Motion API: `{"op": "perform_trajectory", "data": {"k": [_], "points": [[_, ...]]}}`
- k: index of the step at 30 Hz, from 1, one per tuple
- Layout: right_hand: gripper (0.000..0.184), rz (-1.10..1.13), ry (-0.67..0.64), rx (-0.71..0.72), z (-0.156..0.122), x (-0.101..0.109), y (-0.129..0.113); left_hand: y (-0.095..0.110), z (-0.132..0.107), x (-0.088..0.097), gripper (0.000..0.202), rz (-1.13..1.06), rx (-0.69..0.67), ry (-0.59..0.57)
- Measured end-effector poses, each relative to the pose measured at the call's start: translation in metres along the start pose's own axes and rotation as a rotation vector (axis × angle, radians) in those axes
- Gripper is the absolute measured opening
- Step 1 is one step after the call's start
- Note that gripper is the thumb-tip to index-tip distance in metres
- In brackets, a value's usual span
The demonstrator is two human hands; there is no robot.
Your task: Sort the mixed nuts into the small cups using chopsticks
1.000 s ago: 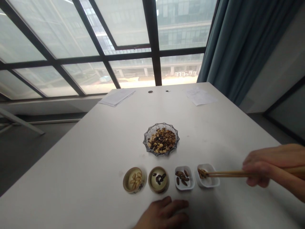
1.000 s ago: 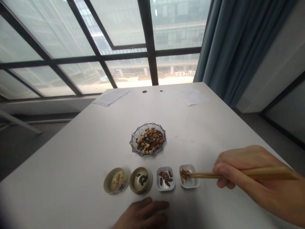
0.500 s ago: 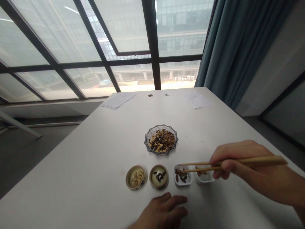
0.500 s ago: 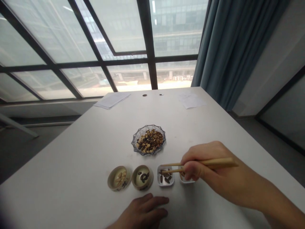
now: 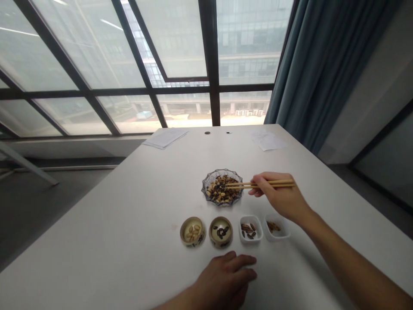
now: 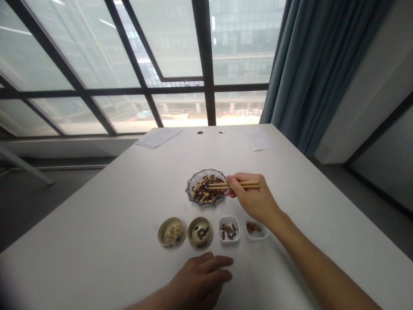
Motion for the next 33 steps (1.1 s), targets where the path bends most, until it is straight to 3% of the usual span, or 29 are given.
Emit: {"op": "perform_trajectory", "data": {"k": [4, 7, 22, 30, 33], "points": [[0.044, 0.003, -0.079, -0.038, -0.002, -0.026, 0.02, 0.003, 0.002, 0.007, 0.035, -0.017, -0.013, -0.034], [0.046, -0.054, -0.081, -0.028, -0.004, -0.033, 0.025, 0.002, 0.003, 0.008, 0.035, -0.017, 0.001, -0.039], [0.051, 0.004, -0.006, -0.046, -0.01, -0.028, 0.043, 0.001, 0.001, -0.001, 0.034, -0.003, -0.02, -0.027], [0.053, -0.094, -0.072, -0.011, -0.008, -0.032, 0.042, 0.001, -0.001, -0.001, 0.037, -0.014, 0.001, -0.026], [0.055, -0.062, -0.019, -0.012, -0.008, -0.03, 0.046, 0.001, -0.001, 0.0, 0.037, -0.02, -0.007, -0.014]]}}
Point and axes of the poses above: each hand's wrist, its own z-axis towards the middle knuckle, its own x-axis out of the back of the hand, y = z × x, the point moved 8 cm from there along z, towards the middle knuckle, and after that the axes turned 15 degrees about z, right-handed, at the moved point
